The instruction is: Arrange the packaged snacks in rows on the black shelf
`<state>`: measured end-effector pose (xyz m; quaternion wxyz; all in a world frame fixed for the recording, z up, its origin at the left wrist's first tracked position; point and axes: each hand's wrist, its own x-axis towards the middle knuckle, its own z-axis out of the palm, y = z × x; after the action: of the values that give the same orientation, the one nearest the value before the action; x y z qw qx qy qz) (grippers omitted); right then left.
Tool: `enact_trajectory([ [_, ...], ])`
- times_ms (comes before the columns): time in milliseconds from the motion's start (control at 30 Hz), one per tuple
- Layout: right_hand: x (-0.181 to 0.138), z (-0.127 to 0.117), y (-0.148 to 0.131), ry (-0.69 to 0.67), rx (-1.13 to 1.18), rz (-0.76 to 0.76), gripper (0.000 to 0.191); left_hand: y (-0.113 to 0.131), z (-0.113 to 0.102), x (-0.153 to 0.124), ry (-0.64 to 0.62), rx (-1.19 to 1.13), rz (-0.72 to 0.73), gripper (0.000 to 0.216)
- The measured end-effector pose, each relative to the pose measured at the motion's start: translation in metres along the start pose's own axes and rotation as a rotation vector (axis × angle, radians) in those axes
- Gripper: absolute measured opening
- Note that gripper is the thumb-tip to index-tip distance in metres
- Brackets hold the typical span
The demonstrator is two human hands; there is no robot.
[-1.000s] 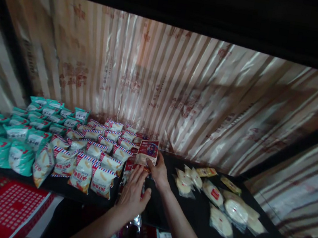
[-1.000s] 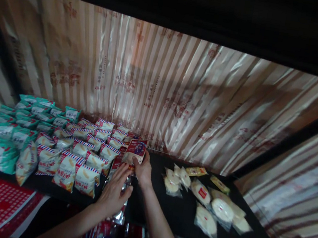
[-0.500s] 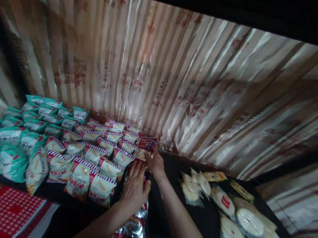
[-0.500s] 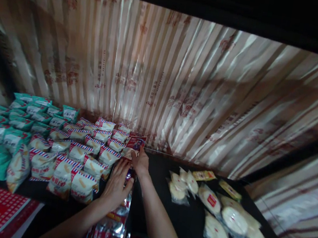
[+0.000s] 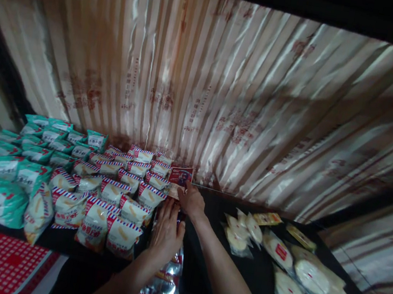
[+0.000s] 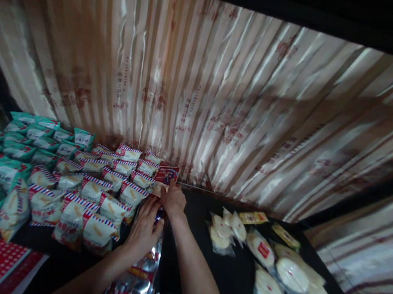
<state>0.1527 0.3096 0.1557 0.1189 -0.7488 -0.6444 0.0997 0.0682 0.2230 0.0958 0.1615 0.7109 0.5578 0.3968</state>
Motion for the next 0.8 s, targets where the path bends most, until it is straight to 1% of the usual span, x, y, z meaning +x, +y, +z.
enact_trajectory([
  [133,-0.002,0.001,-0.001,0.009,-0.044,-0.004,0.039,0.000,0.000,0.000,-0.003,0.005,-0.007,0.047],
  [267,-0.004,0.005,-0.002,0.068,-0.112,-0.055,0.036,0.001,-0.002,0.002,-0.018,-0.012,-0.037,0.048],
  [433,-0.005,0.011,0.002,0.099,-0.068,-0.094,0.040,0.001,-0.001,0.001,-0.030,0.010,-0.036,0.046],
  [500,-0.007,0.012,0.007,0.134,-0.041,-0.115,0.039,0.002,-0.001,-0.002,-0.018,0.017,-0.025,0.045],
  [633,-0.021,0.014,0.021,0.260,0.092,-0.141,0.037,0.006,-0.009,-0.008,0.007,-0.010,0.018,0.040],
  [733,-0.043,0.015,0.034,0.371,0.304,-0.147,0.038,0.013,-0.019,-0.017,0.009,-0.075,0.051,0.035],
  [800,-0.065,0.017,0.043,0.441,0.485,-0.144,0.038,0.019,-0.026,-0.030,-0.004,-0.138,0.077,0.035],
])
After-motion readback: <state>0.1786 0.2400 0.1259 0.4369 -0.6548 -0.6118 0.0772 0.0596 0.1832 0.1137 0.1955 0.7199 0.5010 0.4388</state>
